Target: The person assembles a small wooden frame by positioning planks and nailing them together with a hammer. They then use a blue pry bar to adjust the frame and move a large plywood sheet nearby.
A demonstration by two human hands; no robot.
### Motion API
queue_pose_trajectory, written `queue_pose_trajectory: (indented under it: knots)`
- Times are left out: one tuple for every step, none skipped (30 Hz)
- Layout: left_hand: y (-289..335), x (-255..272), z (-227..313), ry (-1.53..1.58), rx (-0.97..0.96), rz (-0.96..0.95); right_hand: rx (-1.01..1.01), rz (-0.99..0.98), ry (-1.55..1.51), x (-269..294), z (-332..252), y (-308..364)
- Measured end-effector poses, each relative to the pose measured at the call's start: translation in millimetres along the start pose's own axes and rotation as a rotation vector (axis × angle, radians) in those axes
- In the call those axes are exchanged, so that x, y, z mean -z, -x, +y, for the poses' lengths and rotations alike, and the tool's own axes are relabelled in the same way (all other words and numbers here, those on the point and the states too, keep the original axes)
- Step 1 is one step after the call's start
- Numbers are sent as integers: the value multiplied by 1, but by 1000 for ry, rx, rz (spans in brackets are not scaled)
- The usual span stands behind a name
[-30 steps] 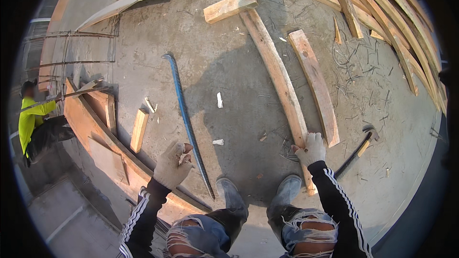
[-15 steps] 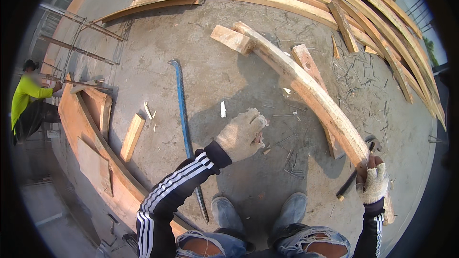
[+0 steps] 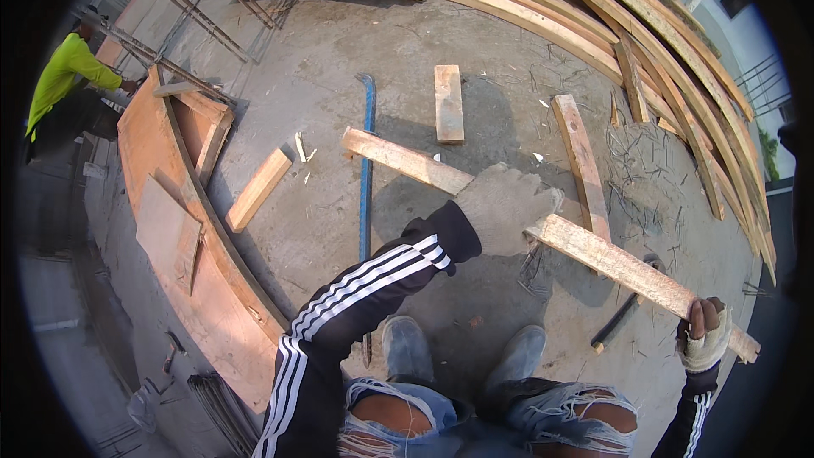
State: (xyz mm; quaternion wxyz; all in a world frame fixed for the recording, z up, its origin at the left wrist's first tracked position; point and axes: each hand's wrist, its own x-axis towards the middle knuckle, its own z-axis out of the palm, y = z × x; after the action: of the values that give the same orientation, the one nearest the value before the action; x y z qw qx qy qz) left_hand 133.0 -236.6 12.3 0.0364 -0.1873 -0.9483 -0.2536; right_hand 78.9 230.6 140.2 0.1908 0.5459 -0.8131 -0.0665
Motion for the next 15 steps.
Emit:
queue_pose_trajectory:
  knots:
    - [5,5,-3,66,16,-61,41,-4,21,-1,8,-16]
    - [17,8,-3,45,6,4,94,55,94,-7,17,-34]
    - [23,9,1,48,53,53,97,50,183,-8,26,-50]
    - [31,11,3,102,130,42,-66,-7,267,-7,33,-62]
    - [38,12,7,82,211,73,-240,-8,306,-13,39,-77]
    - [44,14,10,215,351,77,-375,86,260,-23,42,-93]
    - [49,13,15,203,394,157,-486,183,173,-32,40,-107]
    - [53,13,18,213,557,166,-538,319,48,-45,33,-124]
    - [56,13,19,153,531,269,-607,460,-122,-63,15,-143]
    - [58,13,18,101,567,328,-610,544,-274,-81,-3,-163]
    - [59,14,16,42,619,394,-705,498,-547,-95,-29,-177]
    - [60,15,13,153,625,427,-811,438,-804,-109,-54,-194]
    - [58,15,9,253,627,476,-833,349,-1043,-121,-79,-210]
    - [57,19,4,313,573,553,-901,217,-1255,-131,-103,-227]
    - [49,20,1,627,537,632,-822,169,-1362,-138,-125,-239]
